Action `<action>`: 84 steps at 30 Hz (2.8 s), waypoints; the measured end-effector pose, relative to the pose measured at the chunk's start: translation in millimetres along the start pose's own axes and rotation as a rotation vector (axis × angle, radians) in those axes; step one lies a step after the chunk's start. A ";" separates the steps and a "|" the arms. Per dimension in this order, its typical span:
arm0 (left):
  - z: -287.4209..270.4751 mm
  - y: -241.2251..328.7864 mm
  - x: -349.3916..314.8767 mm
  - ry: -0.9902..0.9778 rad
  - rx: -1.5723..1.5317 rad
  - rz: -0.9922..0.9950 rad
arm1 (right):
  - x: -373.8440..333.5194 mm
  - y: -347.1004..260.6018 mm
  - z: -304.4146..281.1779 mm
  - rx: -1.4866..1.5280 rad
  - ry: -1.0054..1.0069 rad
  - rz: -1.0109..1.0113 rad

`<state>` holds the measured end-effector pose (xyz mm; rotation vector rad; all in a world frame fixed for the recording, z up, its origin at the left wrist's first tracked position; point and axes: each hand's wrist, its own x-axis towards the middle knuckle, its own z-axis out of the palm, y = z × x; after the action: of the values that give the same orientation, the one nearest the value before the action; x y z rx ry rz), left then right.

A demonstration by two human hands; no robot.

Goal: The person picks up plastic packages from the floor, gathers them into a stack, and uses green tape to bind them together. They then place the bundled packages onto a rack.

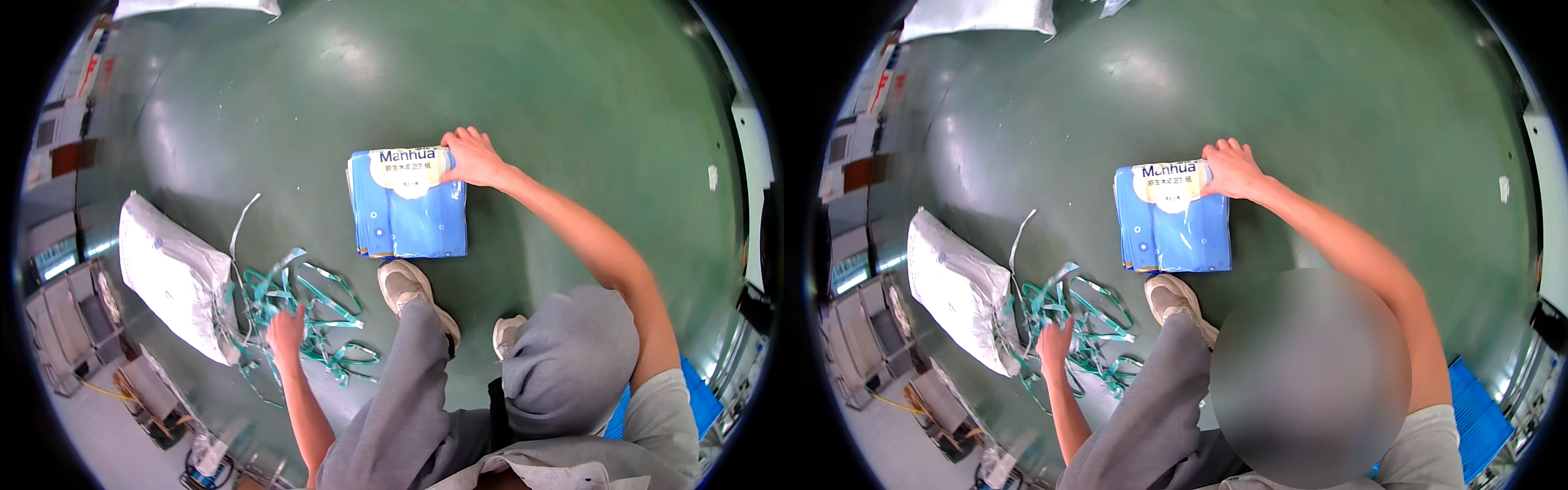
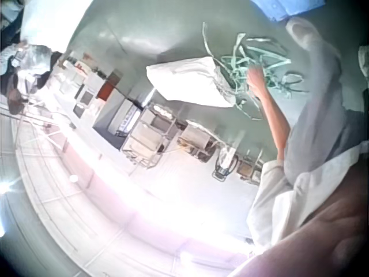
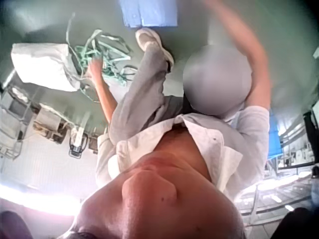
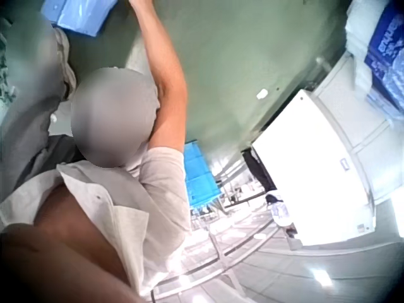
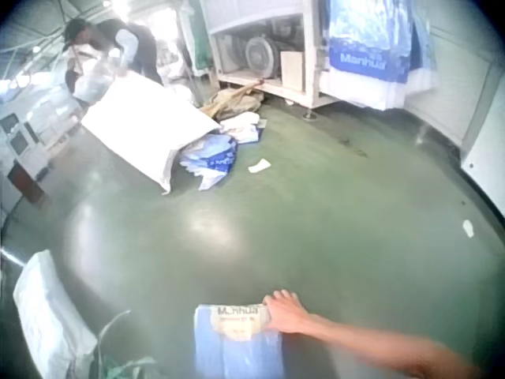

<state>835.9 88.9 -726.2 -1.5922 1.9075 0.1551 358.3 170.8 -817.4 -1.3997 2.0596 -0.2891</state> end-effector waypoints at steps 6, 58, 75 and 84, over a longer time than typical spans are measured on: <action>-21.3 157.1 -26.2 -0.489 -1.022 0.387 | -19.3 -3.1 -22.8 0.320 -0.171 -0.028; -39.7 169.0 -95.7 -0.588 -1.670 -0.125 | -65.0 -71.2 20.4 0.086 -0.082 -0.409; -27.9 163.6 -99.5 -0.540 -1.693 -0.110 | 47.6 15.0 3.8 -0.145 -0.205 -0.061; -24.9 161.5 -99.1 -0.471 -1.737 -0.113 | 52.4 12.3 -12.7 0.404 -0.514 0.127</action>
<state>684.0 202.3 -702.3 -2.1652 1.0473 2.3419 328.7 126.9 -833.1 -0.9691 1.5517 -0.2431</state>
